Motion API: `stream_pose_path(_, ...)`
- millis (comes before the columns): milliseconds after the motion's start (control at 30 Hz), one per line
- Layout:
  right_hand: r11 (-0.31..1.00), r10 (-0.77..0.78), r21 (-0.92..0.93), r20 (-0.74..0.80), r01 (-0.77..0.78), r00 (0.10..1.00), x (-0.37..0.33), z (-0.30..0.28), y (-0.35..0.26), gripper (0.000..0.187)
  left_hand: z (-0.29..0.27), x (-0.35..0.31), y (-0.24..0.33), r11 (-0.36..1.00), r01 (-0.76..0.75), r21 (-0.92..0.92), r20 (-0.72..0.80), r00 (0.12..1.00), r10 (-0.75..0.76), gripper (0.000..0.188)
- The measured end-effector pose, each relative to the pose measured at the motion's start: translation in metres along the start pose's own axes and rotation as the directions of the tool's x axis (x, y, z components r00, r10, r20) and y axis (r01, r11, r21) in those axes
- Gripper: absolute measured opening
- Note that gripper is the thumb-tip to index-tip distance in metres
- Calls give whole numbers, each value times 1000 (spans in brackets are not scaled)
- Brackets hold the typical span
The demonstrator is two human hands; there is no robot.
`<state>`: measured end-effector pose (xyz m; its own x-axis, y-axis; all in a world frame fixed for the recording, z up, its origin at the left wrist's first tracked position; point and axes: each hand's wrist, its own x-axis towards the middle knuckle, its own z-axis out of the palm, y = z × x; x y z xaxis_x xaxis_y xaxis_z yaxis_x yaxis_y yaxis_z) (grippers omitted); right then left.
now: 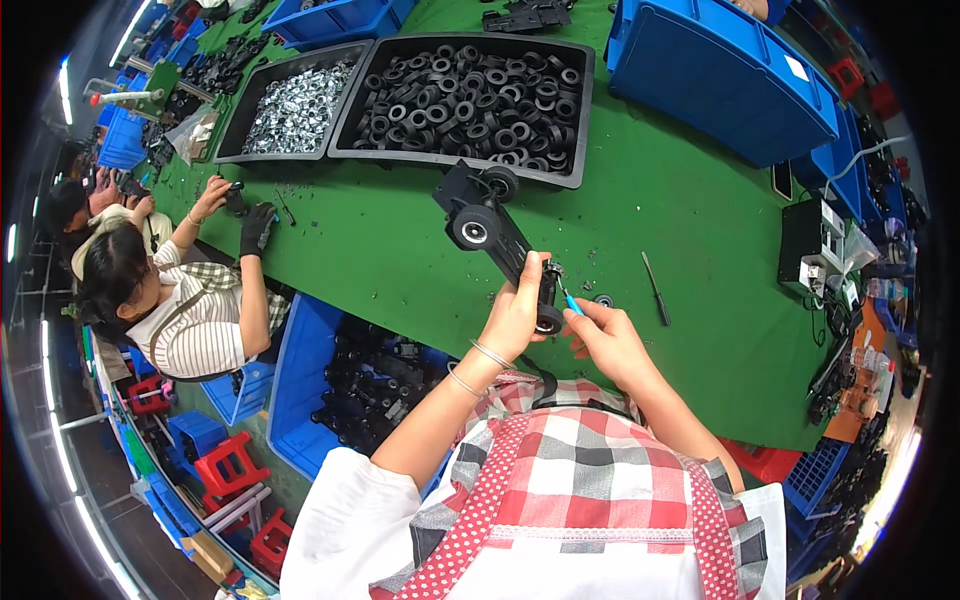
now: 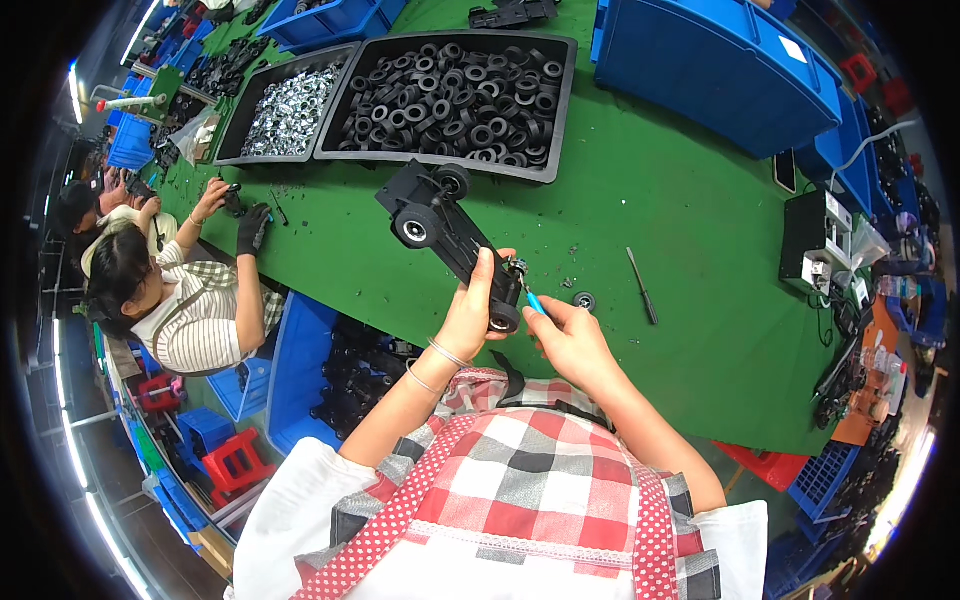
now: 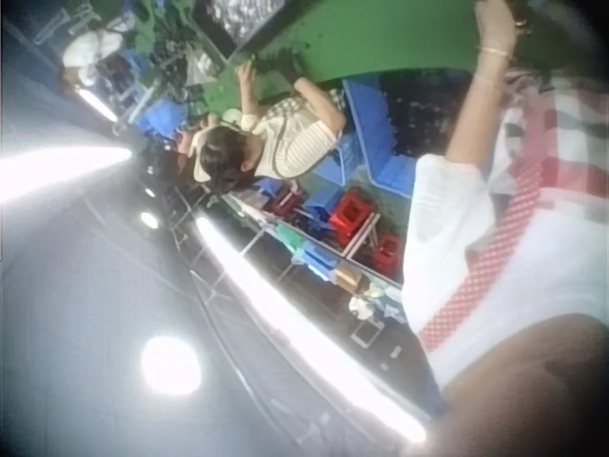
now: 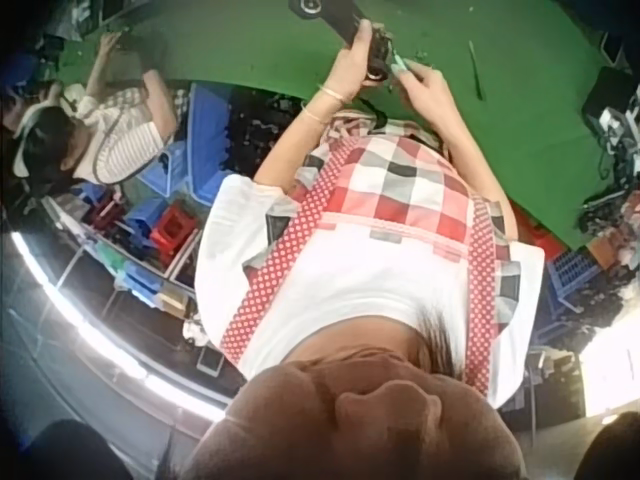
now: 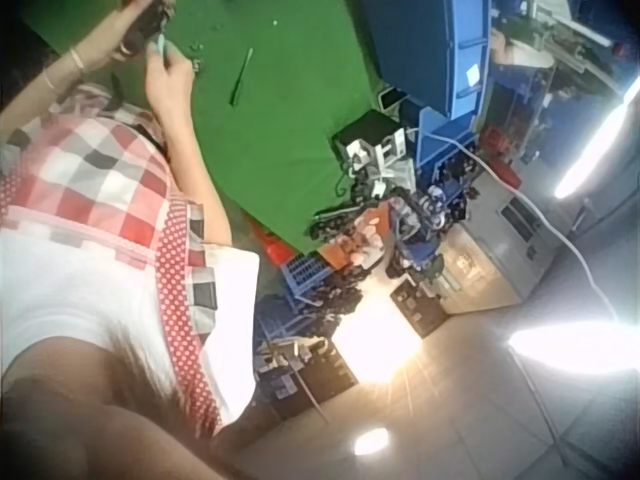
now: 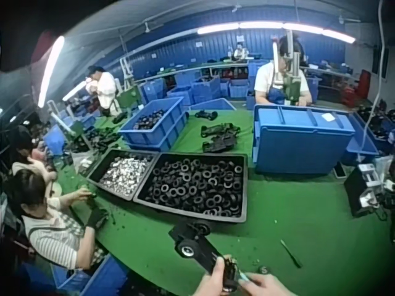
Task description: The person assembles toy cars by fitting rubber tires onto wheel rims, mounting wheels onto toy car chassis, and trimming components using pliers.
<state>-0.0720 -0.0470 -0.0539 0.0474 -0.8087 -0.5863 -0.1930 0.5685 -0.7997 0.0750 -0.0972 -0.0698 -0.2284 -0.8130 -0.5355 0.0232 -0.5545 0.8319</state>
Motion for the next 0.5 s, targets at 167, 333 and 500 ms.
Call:
stream_pose_path(167,998,46,-33,1,-46,999,8,1,4,32,3,-5,1,993,-30,112,43,999,25,77)
stream_pose_path(333,998,50,46,-23,-49,998,8,3,1,30,0,2,-17,971,-145,191,29,989,142,72)
stream_pose_path(500,999,46,-27,-5,-46,999,5,-1,-5,28,-1,1,-19,933,-272,236,40,962,271,69)
